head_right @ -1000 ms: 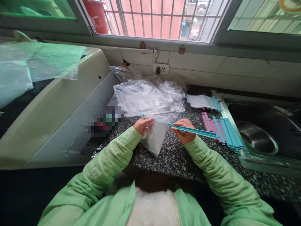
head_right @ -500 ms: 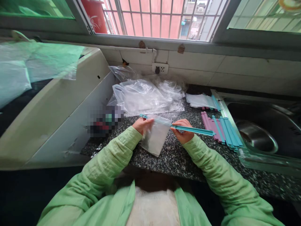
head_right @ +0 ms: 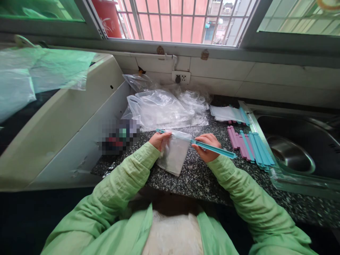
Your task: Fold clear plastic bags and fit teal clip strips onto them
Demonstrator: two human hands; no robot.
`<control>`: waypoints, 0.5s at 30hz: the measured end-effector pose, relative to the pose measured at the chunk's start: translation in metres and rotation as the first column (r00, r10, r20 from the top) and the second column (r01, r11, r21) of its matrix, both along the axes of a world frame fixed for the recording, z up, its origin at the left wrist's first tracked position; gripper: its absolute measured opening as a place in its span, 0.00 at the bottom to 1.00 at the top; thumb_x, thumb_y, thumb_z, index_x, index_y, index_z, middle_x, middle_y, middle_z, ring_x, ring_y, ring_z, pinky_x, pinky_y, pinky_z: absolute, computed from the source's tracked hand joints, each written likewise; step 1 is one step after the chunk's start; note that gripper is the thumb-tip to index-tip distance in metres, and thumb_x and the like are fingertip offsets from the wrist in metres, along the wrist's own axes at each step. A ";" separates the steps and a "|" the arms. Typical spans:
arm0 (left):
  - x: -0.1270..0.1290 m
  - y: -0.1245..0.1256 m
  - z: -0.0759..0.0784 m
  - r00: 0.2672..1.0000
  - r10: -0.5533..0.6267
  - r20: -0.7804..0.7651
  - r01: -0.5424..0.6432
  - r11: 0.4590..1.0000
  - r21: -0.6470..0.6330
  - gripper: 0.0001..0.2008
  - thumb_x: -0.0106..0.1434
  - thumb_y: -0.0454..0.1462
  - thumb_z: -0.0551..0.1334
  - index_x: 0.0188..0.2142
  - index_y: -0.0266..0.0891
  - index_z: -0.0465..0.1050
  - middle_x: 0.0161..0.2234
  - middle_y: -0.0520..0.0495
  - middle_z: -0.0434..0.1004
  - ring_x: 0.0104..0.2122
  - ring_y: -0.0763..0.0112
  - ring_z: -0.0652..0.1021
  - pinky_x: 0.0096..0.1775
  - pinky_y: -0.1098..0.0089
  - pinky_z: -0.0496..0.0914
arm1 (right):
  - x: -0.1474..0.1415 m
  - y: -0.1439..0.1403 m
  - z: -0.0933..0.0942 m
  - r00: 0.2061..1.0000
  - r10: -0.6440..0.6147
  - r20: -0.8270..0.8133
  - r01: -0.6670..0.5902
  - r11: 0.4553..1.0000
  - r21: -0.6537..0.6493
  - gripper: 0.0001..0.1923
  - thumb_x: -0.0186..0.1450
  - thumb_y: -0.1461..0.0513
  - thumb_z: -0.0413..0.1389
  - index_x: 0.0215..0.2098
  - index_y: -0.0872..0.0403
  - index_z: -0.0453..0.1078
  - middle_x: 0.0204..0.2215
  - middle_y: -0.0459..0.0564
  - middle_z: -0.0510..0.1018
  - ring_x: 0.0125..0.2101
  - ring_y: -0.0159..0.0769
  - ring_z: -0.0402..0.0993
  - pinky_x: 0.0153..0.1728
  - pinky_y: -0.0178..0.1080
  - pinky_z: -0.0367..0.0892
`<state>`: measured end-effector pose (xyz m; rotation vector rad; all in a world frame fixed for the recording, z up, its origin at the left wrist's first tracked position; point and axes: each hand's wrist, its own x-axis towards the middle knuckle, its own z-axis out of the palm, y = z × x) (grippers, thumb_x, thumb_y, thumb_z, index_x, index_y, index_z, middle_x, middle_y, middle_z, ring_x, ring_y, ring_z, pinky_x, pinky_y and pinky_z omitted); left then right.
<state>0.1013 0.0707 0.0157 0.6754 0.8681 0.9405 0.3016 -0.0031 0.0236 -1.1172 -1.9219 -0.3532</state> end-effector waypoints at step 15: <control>0.000 -0.003 0.008 1.000 0.018 0.000 -0.018 1.000 0.002 0.16 0.31 0.36 0.72 0.15 0.33 0.65 0.12 0.56 0.65 0.15 0.82 0.65 0.21 0.76 0.58 | 0.002 -0.008 0.015 0.994 -0.034 0.102 0.023 0.994 0.109 0.06 0.55 0.61 0.59 0.30 0.53 0.69 0.25 0.48 0.74 0.27 0.33 0.68 0.29 0.36 0.68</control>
